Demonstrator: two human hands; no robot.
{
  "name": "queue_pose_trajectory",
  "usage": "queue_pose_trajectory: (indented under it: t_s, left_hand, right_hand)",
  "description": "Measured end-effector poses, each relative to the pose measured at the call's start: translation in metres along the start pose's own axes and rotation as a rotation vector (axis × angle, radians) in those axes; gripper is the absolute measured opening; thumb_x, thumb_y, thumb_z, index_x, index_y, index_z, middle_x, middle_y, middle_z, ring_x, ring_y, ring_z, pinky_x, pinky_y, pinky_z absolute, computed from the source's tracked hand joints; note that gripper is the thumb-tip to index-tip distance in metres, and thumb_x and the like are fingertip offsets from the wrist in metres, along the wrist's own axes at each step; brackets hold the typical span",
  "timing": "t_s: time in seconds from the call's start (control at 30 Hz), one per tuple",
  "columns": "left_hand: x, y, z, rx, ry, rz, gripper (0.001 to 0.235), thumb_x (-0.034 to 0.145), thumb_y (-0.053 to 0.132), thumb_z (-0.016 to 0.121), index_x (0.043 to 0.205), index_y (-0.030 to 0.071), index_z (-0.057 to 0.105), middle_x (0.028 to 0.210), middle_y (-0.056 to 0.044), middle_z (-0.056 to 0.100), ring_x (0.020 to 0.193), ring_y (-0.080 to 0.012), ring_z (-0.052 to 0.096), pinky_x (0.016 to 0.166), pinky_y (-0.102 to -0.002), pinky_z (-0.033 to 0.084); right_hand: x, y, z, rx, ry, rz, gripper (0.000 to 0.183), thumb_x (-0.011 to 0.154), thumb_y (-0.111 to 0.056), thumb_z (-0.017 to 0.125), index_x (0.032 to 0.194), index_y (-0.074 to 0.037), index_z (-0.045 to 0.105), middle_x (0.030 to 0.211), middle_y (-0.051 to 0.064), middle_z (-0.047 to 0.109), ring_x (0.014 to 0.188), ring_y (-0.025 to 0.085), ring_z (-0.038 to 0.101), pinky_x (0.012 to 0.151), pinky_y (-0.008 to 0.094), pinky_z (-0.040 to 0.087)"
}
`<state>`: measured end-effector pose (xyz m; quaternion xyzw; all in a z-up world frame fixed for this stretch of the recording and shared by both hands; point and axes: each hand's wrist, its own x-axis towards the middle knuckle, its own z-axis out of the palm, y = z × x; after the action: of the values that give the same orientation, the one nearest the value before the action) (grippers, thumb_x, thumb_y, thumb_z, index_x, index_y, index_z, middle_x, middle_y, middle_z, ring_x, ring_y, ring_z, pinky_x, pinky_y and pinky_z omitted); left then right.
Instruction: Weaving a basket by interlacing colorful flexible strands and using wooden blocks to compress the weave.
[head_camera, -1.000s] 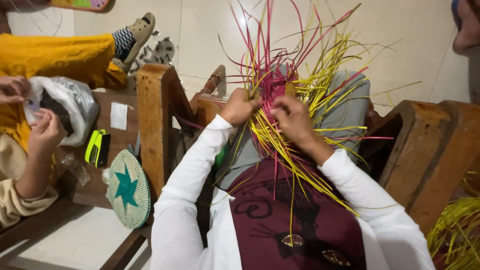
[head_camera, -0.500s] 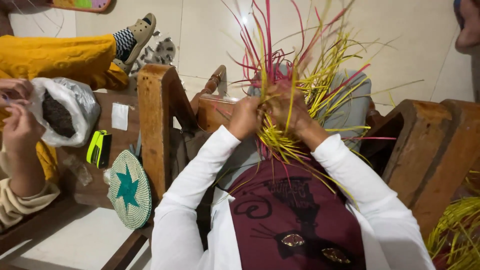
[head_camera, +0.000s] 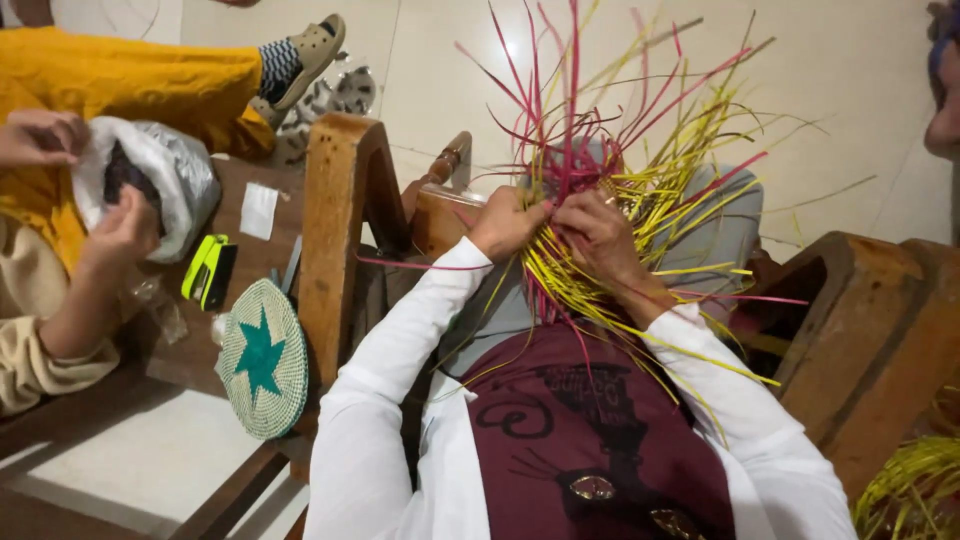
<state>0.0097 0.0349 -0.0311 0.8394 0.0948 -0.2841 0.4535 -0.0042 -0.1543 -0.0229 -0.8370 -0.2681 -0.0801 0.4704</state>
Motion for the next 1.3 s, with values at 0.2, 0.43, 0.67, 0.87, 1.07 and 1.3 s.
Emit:
queue_pose_trajectory:
  t_s: [0.2,0.43,0.67,0.87,1.07,1.3]
  left_hand:
    - [-0.013,0.017,0.027,0.578,0.342,0.63,0.016,0.072,0.018,0.064,0.076,0.004,0.06,0.063,-0.017,0.059,0.06,-0.0393,0.064,0.049,-0.048,0.05]
    - [-0.008,0.032,0.009,0.066,0.136,0.021,0.025,0.076,0.036,0.069,0.091,0.017,0.073,0.082,-0.006,0.073,0.087,-0.0293,0.071,0.072,-0.043,0.055]
    - [-0.012,0.027,0.003,-0.067,0.118,0.122,0.018,0.075,0.022,0.069,0.09,0.013,0.074,0.08,-0.01,0.073,0.083,-0.0264,0.071,0.069,-0.036,0.054]
    - [-0.015,0.046,0.007,0.174,0.144,0.029,0.027,0.079,0.033,0.064,0.088,0.009,0.075,0.077,-0.014,0.071,0.086,-0.036,0.069,0.072,-0.046,0.054]
    - [-0.022,0.053,0.023,0.427,0.138,0.203,0.025,0.089,0.029,0.054,0.095,0.006,0.064,0.078,-0.021,0.069,0.084,-0.0413,0.068,0.07,-0.053,0.054]
    - [-0.051,0.083,-0.004,0.163,0.191,0.134,0.03,0.082,0.03,0.063,0.103,0.011,0.071,0.088,-0.018,0.072,0.096,-0.0394,0.067,0.079,-0.051,0.054]
  right_hand:
    - [0.021,-0.008,-0.011,-0.068,0.051,0.004,0.004,0.089,-0.008,0.064,0.089,-0.005,0.064,0.079,0.014,0.057,0.077,0.036,0.06,0.07,0.045,0.05]
    - [0.03,-0.027,-0.021,0.041,0.1,0.143,0.008,0.084,-0.008,0.072,0.082,-0.005,0.066,0.074,0.013,0.061,0.074,0.037,0.064,0.066,0.043,0.052]
    - [0.026,-0.031,-0.022,0.257,0.09,0.207,0.005,0.085,-0.006,0.07,0.09,-0.006,0.069,0.085,0.011,0.061,0.086,0.036,0.064,0.076,0.044,0.05]
    - [0.009,-0.023,-0.023,0.088,0.025,0.124,0.006,0.085,-0.005,0.07,0.088,-0.01,0.07,0.085,0.01,0.065,0.084,0.035,0.063,0.074,0.045,0.05]
    - [0.023,-0.017,-0.027,0.043,0.065,0.089,0.009,0.084,0.004,0.064,0.089,-0.003,0.066,0.08,0.016,0.063,0.08,0.041,0.062,0.07,0.047,0.05]
    - [0.013,-0.02,-0.02,0.091,0.054,0.238,0.01,0.08,0.002,0.073,0.088,0.003,0.068,0.078,0.022,0.066,0.078,0.042,0.065,0.07,0.046,0.052]
